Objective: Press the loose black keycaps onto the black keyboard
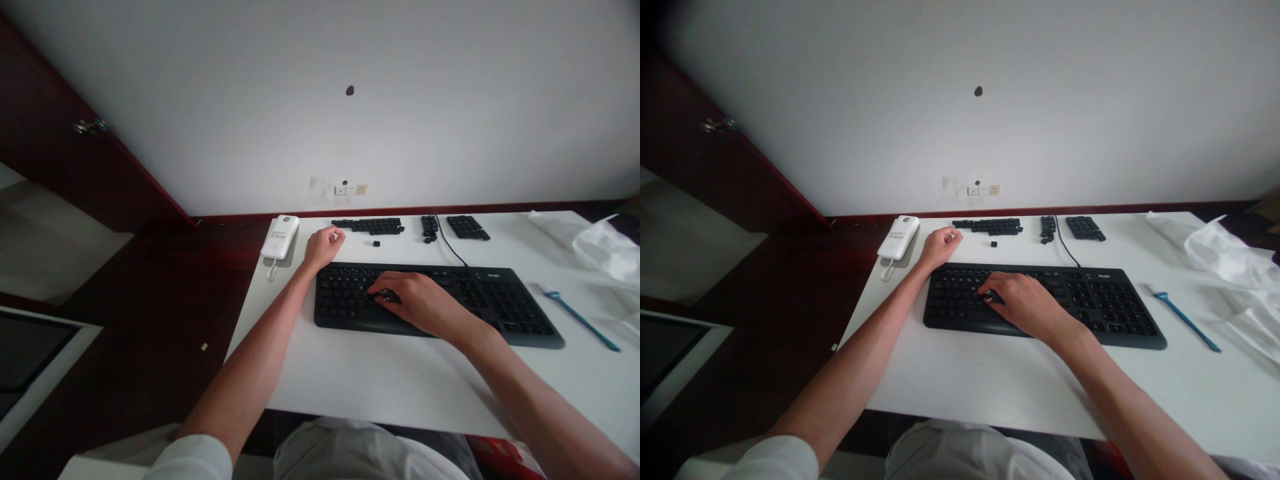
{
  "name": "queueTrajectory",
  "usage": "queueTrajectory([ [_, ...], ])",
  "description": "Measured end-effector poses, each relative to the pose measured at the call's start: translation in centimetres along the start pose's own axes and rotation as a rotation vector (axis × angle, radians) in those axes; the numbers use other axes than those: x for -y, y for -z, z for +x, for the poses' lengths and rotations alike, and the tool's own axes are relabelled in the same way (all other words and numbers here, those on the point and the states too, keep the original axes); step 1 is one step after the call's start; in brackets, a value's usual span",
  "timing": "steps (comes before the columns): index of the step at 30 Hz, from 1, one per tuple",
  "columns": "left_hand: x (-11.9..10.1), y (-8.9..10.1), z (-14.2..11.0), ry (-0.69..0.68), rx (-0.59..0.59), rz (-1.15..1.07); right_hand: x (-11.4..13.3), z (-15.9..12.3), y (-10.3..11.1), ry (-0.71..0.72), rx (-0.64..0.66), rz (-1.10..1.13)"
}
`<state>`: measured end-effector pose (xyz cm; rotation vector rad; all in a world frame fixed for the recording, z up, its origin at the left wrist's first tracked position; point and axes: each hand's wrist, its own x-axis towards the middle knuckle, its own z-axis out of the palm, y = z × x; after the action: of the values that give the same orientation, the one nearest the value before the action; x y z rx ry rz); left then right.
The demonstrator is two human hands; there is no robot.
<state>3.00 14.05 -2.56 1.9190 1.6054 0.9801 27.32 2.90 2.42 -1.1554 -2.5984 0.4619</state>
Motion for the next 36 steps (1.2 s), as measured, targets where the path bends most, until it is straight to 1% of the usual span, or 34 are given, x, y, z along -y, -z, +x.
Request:
queueTrajectory([
  [2, 0.0, 0.0, 0.0, -0.003, -0.001, -0.001, 0.0, 0.0, 0.2, 0.002, -0.013, 0.03],
  [4, 0.0, 0.0, 0.0, -0.006, -0.005, -0.001, 0.1, 0.0, 0.7, -0.004, -0.059, 0.081],
  [7, 0.1, 0.0, 0.0, -0.012, -0.009, -0.003, 0.5, -0.1, 1.6, -0.068, -0.181, 0.195],
  [10, 0.3, -0.1, 0.1, -0.017, -0.01, -0.003, 1.0, -0.1, 2.1, -0.166, -0.315, 0.373],
  [12, 0.4, -0.2, 0.1, -0.019, -0.012, -0.004, 1.2, 0.0, 2.2, -0.212, -0.383, 0.589],
  [15, 0.4, -0.2, 0.2, -0.027, -0.016, -0.005, 1.6, 0.6, 2.2, -0.227, -0.466, 1.091],
  [17, 0.5, -0.2, 0.2, -0.033, -0.019, 0.0, 2.0, 1.5, 2.2, -0.22, -0.491, 1.395],
  [18, 0.5, -0.2, 0.2, -0.035, -0.019, 0.003, 2.3, 2.0, 2.2, -0.225, -0.489, 1.496],
  [20, 0.5, -0.2, 0.2, -0.037, -0.017, 0.01, 2.8, 3.1, 1.9, -0.246, -0.474, 1.611],
  [24, 0.4, -0.2, 0.1, -0.02, -0.006, 0.015, 3.4, 4.7, 0.5, -0.278, -0.455, 1.658],
  [28, 0.2, -0.1, 0.1, -0.016, -0.003, 0.007, 3.3, 5.1, -1.0, -0.288, -0.441, 1.656],
  [36, 0.1, 0.0, 0.0, -0.016, 0.003, 0.008, 3.3, 5.0, -1.9, -0.225, -0.457, 1.496],
])
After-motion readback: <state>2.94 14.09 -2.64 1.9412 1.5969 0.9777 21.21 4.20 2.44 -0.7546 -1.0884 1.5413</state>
